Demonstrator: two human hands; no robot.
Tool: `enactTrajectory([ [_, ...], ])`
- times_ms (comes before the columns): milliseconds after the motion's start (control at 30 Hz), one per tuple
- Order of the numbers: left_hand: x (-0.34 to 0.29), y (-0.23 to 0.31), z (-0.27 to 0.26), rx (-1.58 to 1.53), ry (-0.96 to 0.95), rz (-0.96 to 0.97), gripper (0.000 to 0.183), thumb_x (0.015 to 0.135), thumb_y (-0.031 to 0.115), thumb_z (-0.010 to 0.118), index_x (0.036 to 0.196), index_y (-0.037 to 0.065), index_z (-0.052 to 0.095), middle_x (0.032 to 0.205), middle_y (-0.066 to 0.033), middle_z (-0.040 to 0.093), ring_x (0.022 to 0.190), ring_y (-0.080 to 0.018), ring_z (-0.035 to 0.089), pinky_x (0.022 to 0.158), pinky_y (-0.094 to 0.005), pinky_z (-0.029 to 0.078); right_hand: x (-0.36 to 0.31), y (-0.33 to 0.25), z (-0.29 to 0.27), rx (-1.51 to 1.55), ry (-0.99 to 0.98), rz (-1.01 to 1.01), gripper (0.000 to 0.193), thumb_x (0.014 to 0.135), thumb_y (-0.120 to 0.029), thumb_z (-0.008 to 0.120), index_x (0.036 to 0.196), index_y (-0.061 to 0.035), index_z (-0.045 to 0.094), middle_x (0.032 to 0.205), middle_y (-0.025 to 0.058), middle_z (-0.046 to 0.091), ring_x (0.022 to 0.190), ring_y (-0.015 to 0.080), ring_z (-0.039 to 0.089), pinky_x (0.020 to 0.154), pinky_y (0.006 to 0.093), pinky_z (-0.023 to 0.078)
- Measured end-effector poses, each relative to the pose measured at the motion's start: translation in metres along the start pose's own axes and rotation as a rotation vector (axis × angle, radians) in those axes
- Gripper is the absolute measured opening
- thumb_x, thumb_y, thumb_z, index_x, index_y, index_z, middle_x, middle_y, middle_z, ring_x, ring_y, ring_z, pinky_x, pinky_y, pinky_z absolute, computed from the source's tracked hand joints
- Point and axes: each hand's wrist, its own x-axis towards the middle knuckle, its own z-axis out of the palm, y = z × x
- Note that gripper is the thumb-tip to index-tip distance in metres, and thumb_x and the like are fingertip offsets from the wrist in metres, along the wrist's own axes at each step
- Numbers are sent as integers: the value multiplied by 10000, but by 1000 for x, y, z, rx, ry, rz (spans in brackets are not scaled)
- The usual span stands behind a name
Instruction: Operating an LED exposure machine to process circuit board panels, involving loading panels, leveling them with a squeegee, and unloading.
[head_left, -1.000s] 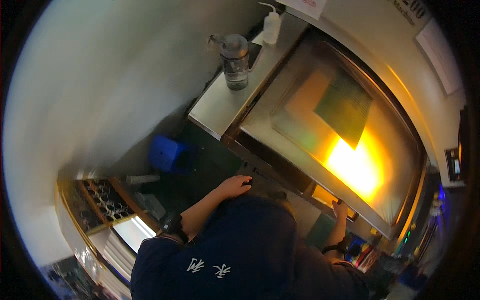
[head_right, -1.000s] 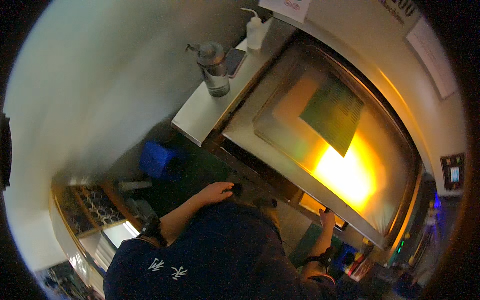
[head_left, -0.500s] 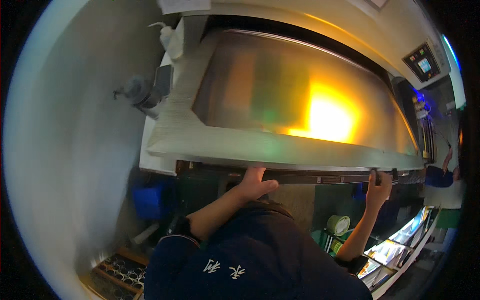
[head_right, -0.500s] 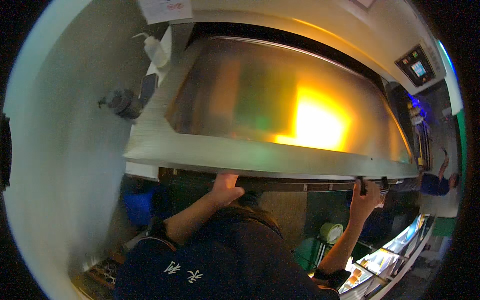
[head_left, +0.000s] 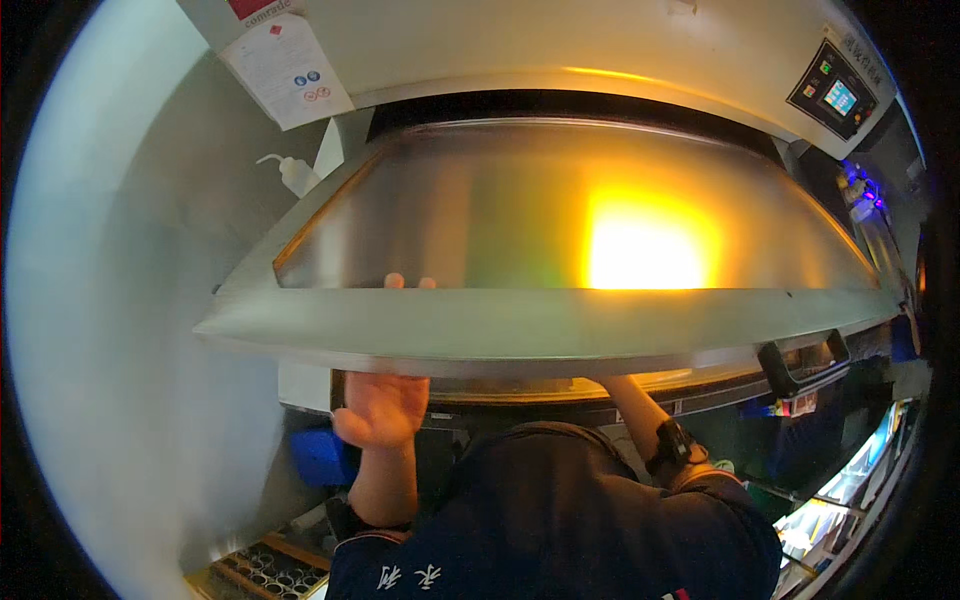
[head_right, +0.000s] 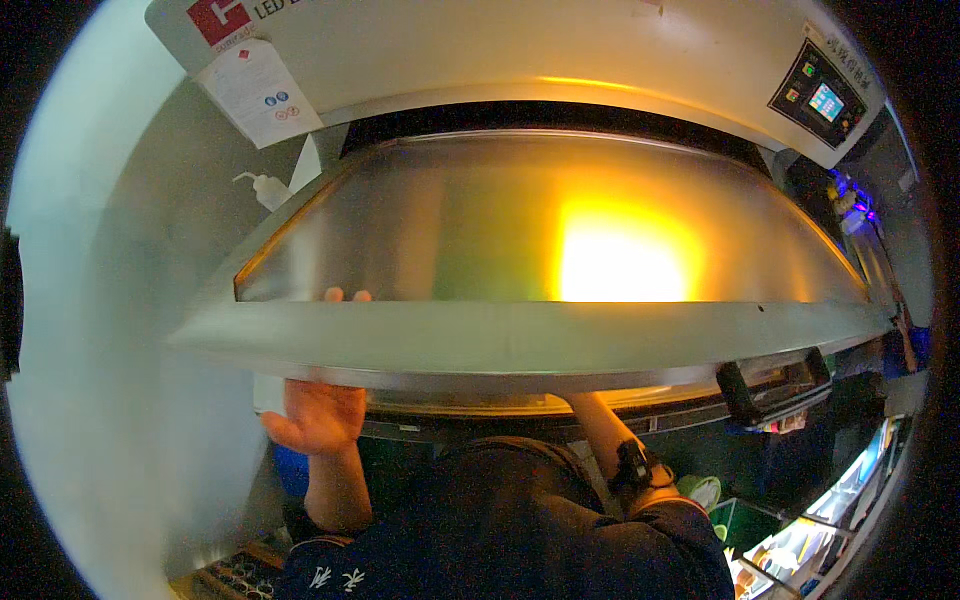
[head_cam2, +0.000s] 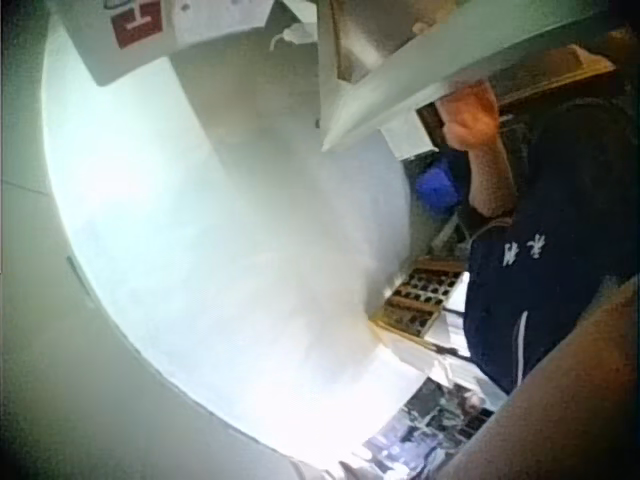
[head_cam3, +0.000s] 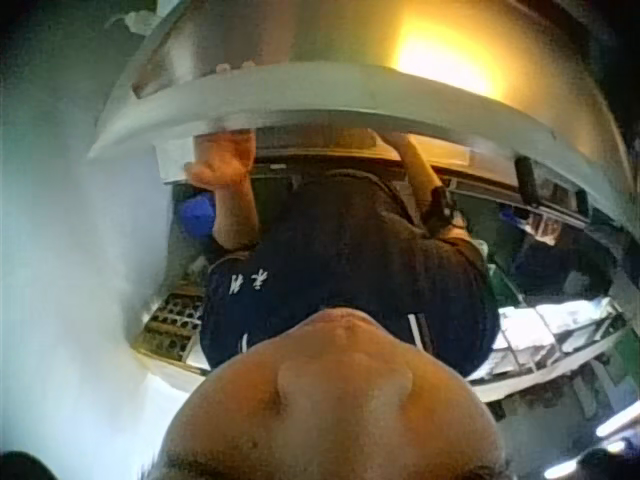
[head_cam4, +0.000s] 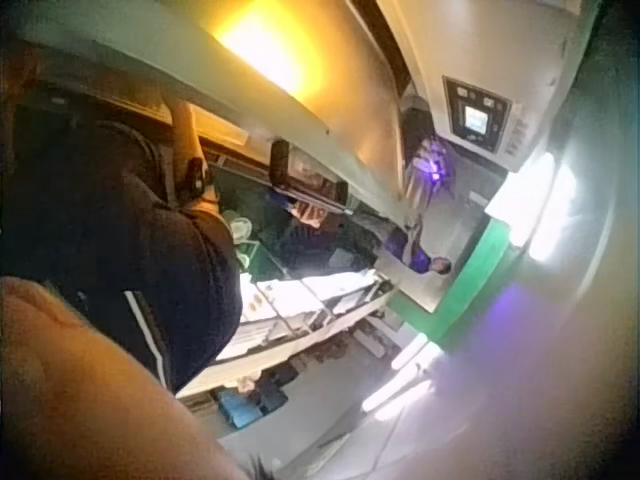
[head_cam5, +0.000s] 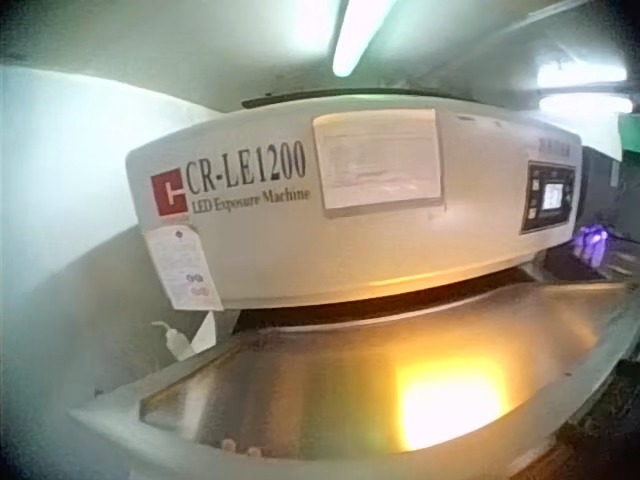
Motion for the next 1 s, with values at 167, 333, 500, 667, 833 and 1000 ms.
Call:
enactTrajectory([
  [167,30,10,22,-8,70,13,1138,762,767,570,1535,60,126,1536,-313,174,1414,-534,119,1140,-627,145,31,57,-7,13,-97,105,579,829,-470,665,1222,-57,564,1219,226,568,1095,335,570,923,484,448],
  [333,41,2,14,-502,-40,109,1195,766,688,655,1523,5,32,1552,-333,8,1424,-531,-8,1150,-616,98,11,84,-21,39,-123,264,590,826,-479,670,1220,-53,566,1178,219,584,1059,323,584,892,468,462],
  [500,52,9,-23,-301,-180,62,1183,771,689,645,1524,5,41,1551,-333,-8,1434,-495,18,1153,-612,82,-10,77,-30,93,-173,399,601,824,-489,674,1218,-48,567,1138,211,600,1023,311,597,861,452,476],
  [667,68,-8,-13,-87,-264,15,1191,770,693,652,1530,20,28,1581,-264,26,1457,-448,29,1160,-597,81,-27,64,-24,174,-232,652,612,821,-498,679,1217,-44,568,1098,204,616,987,299,610,831,436,490],
  [833,17,-125,-117,337,-210,-343,884,860,597,611,1493,77,279,1572,-137,225,1398,-317,298,1138,-529,237,-9,38,-11,299,-294,917,623,819,-507,684,1215,-39,570,1058,197,633,952,288,624,800,420,504],
  [1000,-15,-190,-191,1288,-703,-813,1025,804,664,595,1504,15,221,1581,-190,174,1469,-363,109,1153,-596,92,21,8,-2,464,-336,1144,635,817,-516,689,1213,-35,571,1017,190,649,916,276,637,770,405,518],
])
